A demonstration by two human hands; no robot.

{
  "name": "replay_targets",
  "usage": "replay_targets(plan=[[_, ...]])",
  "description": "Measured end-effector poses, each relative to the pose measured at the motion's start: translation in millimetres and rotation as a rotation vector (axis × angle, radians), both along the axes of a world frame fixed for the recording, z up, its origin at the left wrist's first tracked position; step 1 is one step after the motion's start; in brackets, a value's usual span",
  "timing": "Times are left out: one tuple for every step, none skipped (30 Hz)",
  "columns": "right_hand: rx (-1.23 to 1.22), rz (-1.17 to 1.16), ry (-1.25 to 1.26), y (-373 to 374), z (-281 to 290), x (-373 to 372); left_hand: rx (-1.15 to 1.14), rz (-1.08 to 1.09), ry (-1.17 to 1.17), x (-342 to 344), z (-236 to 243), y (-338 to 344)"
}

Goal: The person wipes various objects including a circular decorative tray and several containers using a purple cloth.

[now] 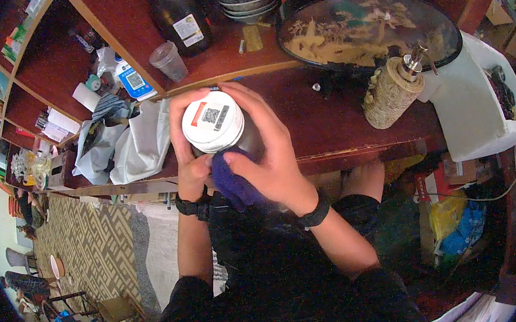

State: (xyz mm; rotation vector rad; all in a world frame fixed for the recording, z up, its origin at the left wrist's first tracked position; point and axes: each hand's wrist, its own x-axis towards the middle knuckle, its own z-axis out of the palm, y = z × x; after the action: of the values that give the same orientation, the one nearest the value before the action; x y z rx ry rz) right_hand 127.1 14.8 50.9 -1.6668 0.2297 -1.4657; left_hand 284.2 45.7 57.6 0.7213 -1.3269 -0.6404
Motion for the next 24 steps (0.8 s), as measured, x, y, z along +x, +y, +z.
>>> replay_targets(plan=[[0.015, -0.007, -0.012, 0.5, 0.1, 1.2, 0.005, -0.012, 0.016, 0.7, -1.6, -0.6], [0.029, -0.015, -0.024, 1.2, 0.3, 3.4, 0.017, -0.011, 0.01, 1.0, -0.9, -0.3], [0.045, -0.022, -0.035, 2.0, -0.2, 4.8, 0.03, -0.01, 0.006, 1.4, -0.5, 0.4], [0.056, -0.032, -0.025, 3.7, 1.4, 4.3, 0.042, -0.009, 0.003, 1.6, 0.0, 1.3], [0.067, -0.043, -0.015, 6.5, 4.9, 3.3, 0.055, -0.012, 0.015, 0.9, 1.0, 2.7], [0.077, -0.054, -0.004, 8.0, 7.1, 2.5, 0.067, -0.017, 0.028, -0.9, 2.1, 4.0], [0.071, -0.066, 0.003, 8.1, 7.3, 2.7, 0.079, -0.021, 0.041, -1.8, 2.2, 4.8], [0.064, -0.078, 0.009, 7.7, 7.4, 3.2, 0.075, -0.024, 0.044, -0.6, 0.8, 4.0], [0.056, -0.09, 0.015, 7.2, 8.4, 3.6, 0.07, -0.028, 0.046, 1.2, 0.0, 2.2], [0.037, -0.089, 0.02, 5.8, 7.8, 3.8, 0.064, -0.031, 0.047, 2.2, -0.2, 1.4], [0.018, -0.088, 0.024, 3.7, 5.6, 3.8, 0.045, -0.033, 0.038, 1.7, 0.3, 1.6], [-0.001, -0.089, 0.029, 1.8, 3.2, 3.5, 0.025, -0.036, 0.028, 1.0, 0.2, 1.3], [0.002, -0.067, 0.02, 0.7, 1.8, 2.7, 0.006, -0.04, 0.019, 0.6, 0.2, 1.2], [0.004, -0.045, 0.011, -0.3, 0.5, 1.7, 0.012, -0.006, -0.017, 0.9, 0.6, 1.3], [0.006, -0.025, 0.003, -1.1, -0.3, 0.2, 0.019, 0.026, -0.052, 0.5, 1.9, 1.4], [-0.006, -0.041, 0.012, -1.5, -1.2, 0.2, 0.025, 0.058, -0.087, 0.3, 3.3, 1.5], [-0.018, -0.059, 0.021, -1.5, -1.9, 1.2, 0.031, 0.089, -0.123, 0.1, 4.4, 1.4], [-0.029, -0.072, 0.031, -1.1, -2.4, 2.9, 0.033, 0.094, -0.123, 1.0, 4.5, 2.1], [-0.022, -0.068, 0.022, 0.0, -0.6, 3.8, 0.035, 0.099, -0.123, 2.1, 4.6, 2.9], [-0.016, -0.065, 0.018, 0.5, -0.9, 4.2, 0.037, 0.103, -0.124, 2.3, 4.4, 3.2], [-0.01, -0.062, 0.012, 1.0, -1.0, 5.0, 0.02, 0.087, -0.101, 2.4, 4.0, 2.5], [-0.004, -0.058, 0.006, 1.4, -1.0, 5.4, 0.002, 0.071, -0.079, 2.5, 3.0, 1.1], [-0.005, -0.065, 0.001, 1.7, -0.9, 5.6, -0.015, 0.055, -0.057, 2.5, 2.4, 0.3], [-0.005, -0.073, -0.004, 1.9, -0.6, 5.4, -0.011, 0.058, -0.059, 2.1, 2.3, 0.3]])
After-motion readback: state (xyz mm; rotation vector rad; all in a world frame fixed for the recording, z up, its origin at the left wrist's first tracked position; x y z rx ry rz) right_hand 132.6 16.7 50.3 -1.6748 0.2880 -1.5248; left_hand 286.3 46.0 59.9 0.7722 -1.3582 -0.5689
